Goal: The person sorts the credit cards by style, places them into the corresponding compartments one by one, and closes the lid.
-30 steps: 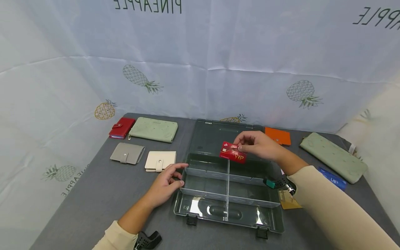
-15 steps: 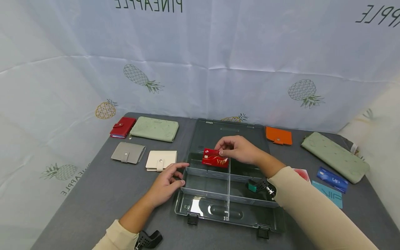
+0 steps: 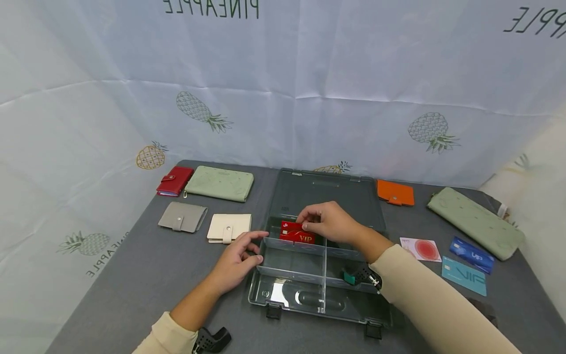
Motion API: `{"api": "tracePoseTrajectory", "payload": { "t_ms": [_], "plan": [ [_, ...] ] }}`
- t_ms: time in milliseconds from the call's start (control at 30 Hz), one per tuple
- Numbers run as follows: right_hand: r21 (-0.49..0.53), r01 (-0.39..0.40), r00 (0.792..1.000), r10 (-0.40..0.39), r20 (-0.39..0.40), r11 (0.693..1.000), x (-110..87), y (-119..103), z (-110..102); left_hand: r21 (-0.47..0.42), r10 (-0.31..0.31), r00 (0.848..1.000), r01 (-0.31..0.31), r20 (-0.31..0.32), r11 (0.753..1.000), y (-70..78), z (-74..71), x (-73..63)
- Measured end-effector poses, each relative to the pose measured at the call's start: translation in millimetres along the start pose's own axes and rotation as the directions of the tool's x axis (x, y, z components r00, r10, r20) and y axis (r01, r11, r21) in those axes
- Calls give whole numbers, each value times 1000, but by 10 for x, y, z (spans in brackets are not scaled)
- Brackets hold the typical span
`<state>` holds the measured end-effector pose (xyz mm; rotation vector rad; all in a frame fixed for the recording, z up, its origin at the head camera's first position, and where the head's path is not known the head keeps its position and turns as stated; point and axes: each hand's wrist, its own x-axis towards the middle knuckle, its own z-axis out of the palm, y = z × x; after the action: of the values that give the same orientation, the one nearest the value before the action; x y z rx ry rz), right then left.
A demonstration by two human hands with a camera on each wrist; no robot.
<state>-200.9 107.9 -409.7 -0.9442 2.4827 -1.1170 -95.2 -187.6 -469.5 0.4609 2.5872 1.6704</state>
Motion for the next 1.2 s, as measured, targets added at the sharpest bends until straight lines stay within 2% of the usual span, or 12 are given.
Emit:
{"api": "tracePoseTrajectory", "payload": {
  "t_ms": [333, 533, 933, 1200],
  "plan": [
    [-127, 56, 998, -55, 13, 990, -14, -40, 36, 11, -14, 1000, 14, -3, 1000, 7, -4, -12],
    [-209, 99, 995, -90, 51, 973, 31, -51, 39, 12, -9, 1000, 9, -4, 1000, 13, -12, -19],
    [-265, 180, 980, -147, 137, 948, 62, -46, -35, 25, -2, 1000, 2, -8, 1000, 19, -11, -8],
    [-266, 191, 970, -140, 200, 945, 75, -49, -96, 22, -2, 1000, 2, -4, 1000, 11, -6, -3]
  ]
}}
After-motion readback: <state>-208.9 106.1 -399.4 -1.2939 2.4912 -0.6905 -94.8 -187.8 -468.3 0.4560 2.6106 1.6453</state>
